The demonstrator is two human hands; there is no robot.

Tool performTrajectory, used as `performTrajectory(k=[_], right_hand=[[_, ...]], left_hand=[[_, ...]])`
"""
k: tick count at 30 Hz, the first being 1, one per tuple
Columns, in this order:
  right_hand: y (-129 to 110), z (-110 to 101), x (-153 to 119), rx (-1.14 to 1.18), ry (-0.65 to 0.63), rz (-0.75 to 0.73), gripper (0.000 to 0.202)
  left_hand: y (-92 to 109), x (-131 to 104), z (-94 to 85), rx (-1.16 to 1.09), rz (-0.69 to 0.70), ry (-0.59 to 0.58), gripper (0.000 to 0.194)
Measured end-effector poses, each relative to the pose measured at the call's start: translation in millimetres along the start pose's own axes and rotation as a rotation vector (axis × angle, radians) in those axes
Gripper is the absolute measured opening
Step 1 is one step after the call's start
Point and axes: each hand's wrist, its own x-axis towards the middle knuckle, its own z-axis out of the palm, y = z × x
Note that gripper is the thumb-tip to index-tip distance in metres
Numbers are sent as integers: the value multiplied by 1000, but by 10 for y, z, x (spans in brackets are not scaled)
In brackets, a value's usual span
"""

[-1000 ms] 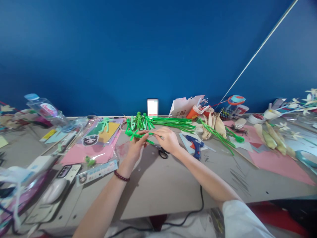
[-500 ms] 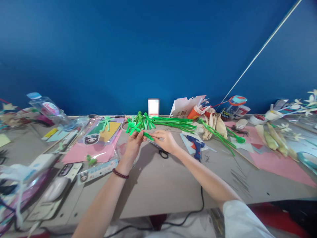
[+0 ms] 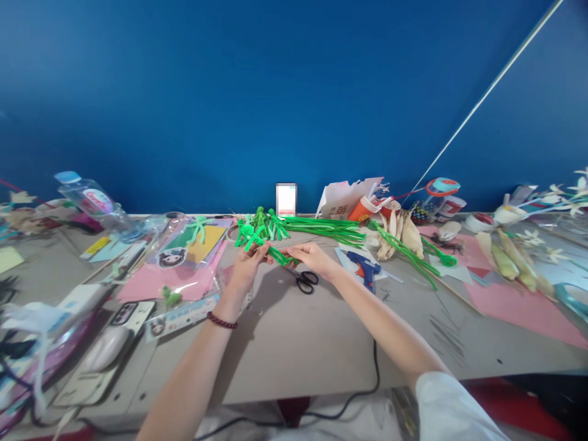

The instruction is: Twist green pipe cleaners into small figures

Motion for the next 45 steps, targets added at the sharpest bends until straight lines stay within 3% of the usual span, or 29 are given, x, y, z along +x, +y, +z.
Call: performTrajectory(k=[18,25,28,31,34,35,37,39,41,43,45], right_hand=[[-84,-104,-35,-62,-11,43,32],[-113,-85,-39,-34,3,107,24],[-91,-92,-21,-17,74,119,20],[-61,-117,-2,-8,137,127,19],[-40,-137,9,12,174,128,20],[-35,-140,11,24,178,128,19],[-29,-141,13,50,168,129,20],[-26,-137,13,69,141,126,20],[-24,-131,12,82,116,123,21],[-22,-127,10,105,88,127,21],[-19,-125,10,140,63,126,21]], left_hand=[[12,-37,35,28,17,-10,30],[20,-47,68,10,-45,13,32],[12,-57,89,32,-31,107,46],[23,-78,74,188,78,301,72],[88,-105,39,490,365,386,78],[113,-111,32,599,471,347,72],[141,-113,32,797,633,149,53],[119,-105,51,931,723,-85,33],[49,-96,79,978,758,-235,20],[-32,-94,104,966,742,-314,17],[-85,-103,120,936,730,-301,17]])
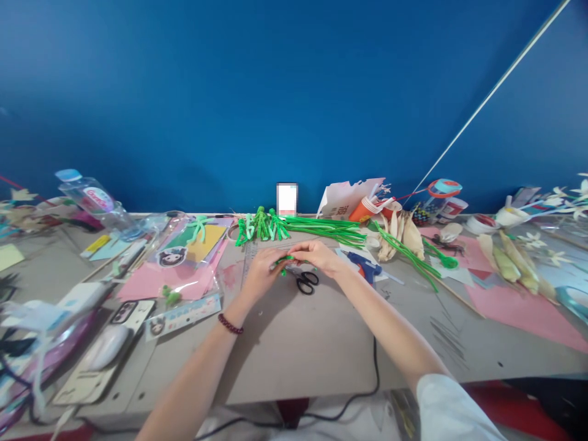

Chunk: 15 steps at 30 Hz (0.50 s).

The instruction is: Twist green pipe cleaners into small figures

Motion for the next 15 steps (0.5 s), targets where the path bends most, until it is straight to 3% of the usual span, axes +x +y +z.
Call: performTrajectory(k=[3,9,15], right_hand=[[11,4,7,38,2,-37,25],[48,75,31,-53,141,-146,23],[130,240,-9,-364,326,-317,14]], left_hand=[[32,-14,5,-43,-44,57,16],[113,-35,-20,-67,-207,148,20],[79,-68,3,-8,-242,246,16]])
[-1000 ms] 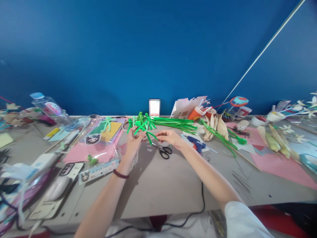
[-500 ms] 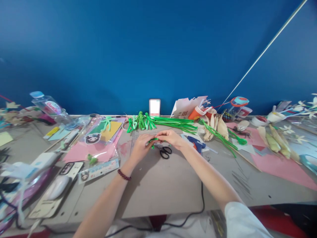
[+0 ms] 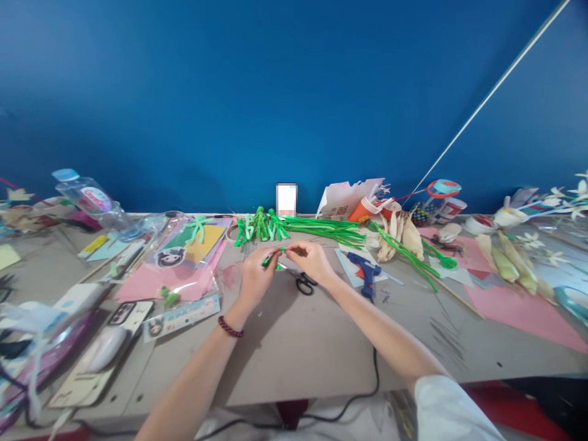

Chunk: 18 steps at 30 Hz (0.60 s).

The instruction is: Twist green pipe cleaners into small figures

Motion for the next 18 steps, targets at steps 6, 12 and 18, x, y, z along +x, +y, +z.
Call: performTrajectory(k=[6,12,18], right_hand=[[-37,93,-147,-603,72,-323,15],[-131,95,-218,-1085,-32,-396,18],[-276,-47,-191,-1194,-117,-499,15]], left_hand=[[-15,-24,19,134,108,66,14],[47,-30,58,312,302,65,17],[99,-29,43,455,434,-68,20]])
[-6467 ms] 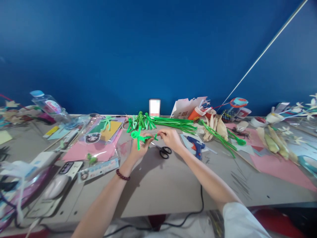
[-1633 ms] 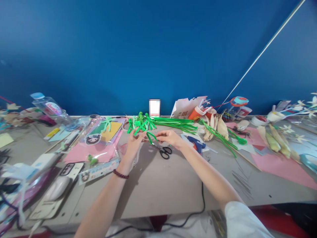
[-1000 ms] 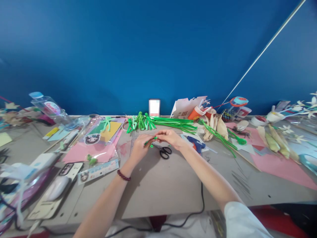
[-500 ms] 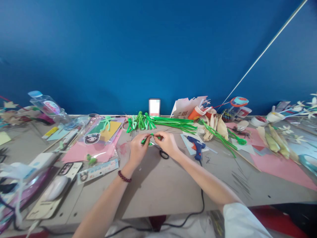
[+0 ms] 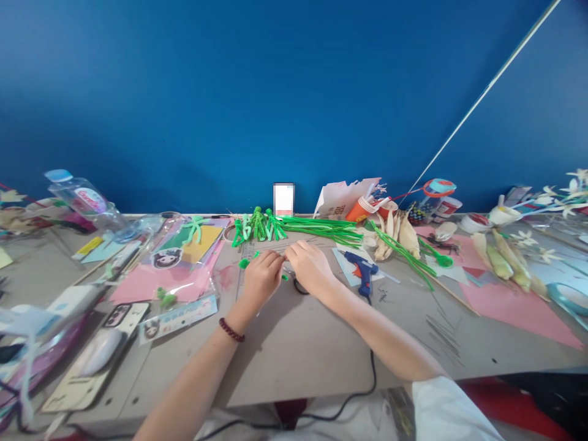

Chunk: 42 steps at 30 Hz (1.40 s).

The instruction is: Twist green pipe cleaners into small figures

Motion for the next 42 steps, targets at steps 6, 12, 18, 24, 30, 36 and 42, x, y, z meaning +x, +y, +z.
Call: performTrajectory(k=[6,12,18,24,30,36,42], right_hand=[[293,-28,94,254,53,-11,16],[406,28,110,625,-45,150,15],[311,112,89,816,-164,213,18],[344,124,66,808,-188,219,17],[425,56,65,888,-167,190,27],[374,108,86,801,-93,165,11],[367,179,84,710,-66,137,14]], left_hand=[[7,2,-8,-137,78,11,19],[25,-4,-34,-157,25,62,15],[-11,-27,-34,-100,-53,110,15],[-49,-26,-32,-66,-73,46,16],[-50,-53,16,-78,-81,-15,20],[-6,-26,12,-113,-153,-13,17],[-36,-23,27,-134,-149,-8,16]])
